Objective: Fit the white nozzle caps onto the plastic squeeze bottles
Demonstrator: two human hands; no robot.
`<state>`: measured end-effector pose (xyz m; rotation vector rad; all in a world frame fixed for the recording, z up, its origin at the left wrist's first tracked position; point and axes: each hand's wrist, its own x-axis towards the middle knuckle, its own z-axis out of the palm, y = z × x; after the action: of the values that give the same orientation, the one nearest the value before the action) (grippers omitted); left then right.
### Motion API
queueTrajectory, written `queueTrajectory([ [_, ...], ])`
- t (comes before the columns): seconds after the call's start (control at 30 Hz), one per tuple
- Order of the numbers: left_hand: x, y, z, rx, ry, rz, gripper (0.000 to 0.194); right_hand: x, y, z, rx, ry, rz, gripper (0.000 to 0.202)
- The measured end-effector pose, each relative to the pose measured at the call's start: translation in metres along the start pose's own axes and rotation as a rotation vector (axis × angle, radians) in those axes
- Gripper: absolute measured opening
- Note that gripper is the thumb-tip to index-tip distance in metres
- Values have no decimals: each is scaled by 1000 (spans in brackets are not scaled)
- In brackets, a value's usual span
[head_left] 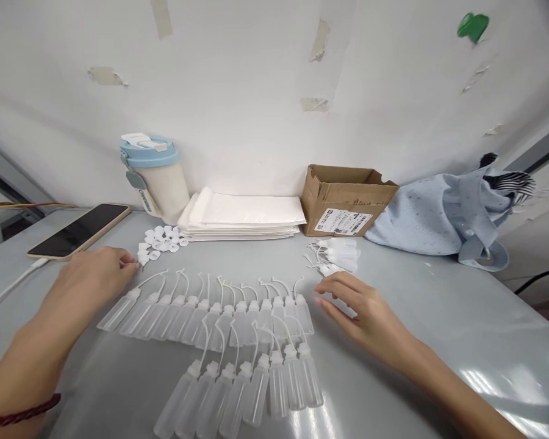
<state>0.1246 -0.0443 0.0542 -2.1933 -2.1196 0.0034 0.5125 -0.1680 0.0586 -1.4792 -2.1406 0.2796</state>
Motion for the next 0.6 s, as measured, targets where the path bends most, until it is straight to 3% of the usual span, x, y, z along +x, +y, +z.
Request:
queueTrajectory([
  [0.17, 0, 0, 1, 3, 30, 10, 36, -1, -5, -2, 81, -210, -54, 33],
  [0.37, -4, 12, -14, -1, 83, -54, 42, -2, -5, -7, 139, -406, -55, 61],
  [0.6, -12, 42, -33, -260, 238, -177, 29, 1, -3, -2, 161, -431, -3, 65],
])
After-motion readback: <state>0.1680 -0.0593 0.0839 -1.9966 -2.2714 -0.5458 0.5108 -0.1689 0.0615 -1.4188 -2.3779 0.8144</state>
